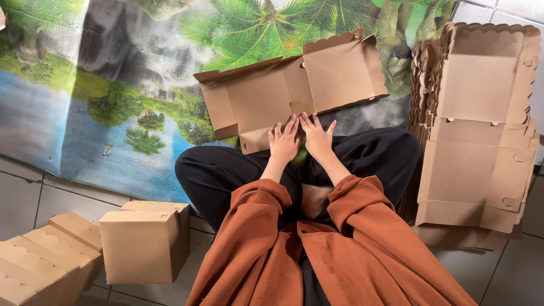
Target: The person assembles a flat-packed cardboard box by folding the side flaps, inserting tabs into slots, and securing the top flaps. The process is performed by hand without tools.
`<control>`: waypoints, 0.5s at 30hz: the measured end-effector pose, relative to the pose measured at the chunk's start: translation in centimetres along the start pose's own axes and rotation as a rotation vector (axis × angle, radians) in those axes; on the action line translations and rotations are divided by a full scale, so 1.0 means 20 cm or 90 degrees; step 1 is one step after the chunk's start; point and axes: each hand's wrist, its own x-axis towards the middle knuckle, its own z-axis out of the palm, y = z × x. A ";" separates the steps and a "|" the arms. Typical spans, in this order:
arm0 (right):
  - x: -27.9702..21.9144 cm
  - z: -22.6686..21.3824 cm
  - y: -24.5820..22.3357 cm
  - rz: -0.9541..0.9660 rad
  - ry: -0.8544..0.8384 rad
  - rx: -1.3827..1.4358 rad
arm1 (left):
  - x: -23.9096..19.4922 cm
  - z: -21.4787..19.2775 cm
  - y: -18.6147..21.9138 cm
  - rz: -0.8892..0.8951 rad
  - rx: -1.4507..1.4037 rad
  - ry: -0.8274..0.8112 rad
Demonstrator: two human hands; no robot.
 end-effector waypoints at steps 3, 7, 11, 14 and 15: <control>0.01 0.01 0.01 -0.003 0.001 -0.005 | 0.02 0.03 -0.01 0.003 -0.028 0.000; -0.01 -0.08 0.00 0.002 -0.001 -0.031 | 0.08 0.07 -0.07 0.006 -0.069 0.065; 0.03 -0.17 0.09 0.044 0.005 -0.036 | 0.08 0.03 -0.13 0.091 -0.171 0.183; 0.09 -0.18 0.23 0.074 0.001 -0.029 | 0.03 -0.06 -0.17 0.135 -0.120 0.401; 0.10 -0.17 0.27 0.077 0.001 -0.012 | 0.01 -0.10 -0.18 0.131 -0.072 0.483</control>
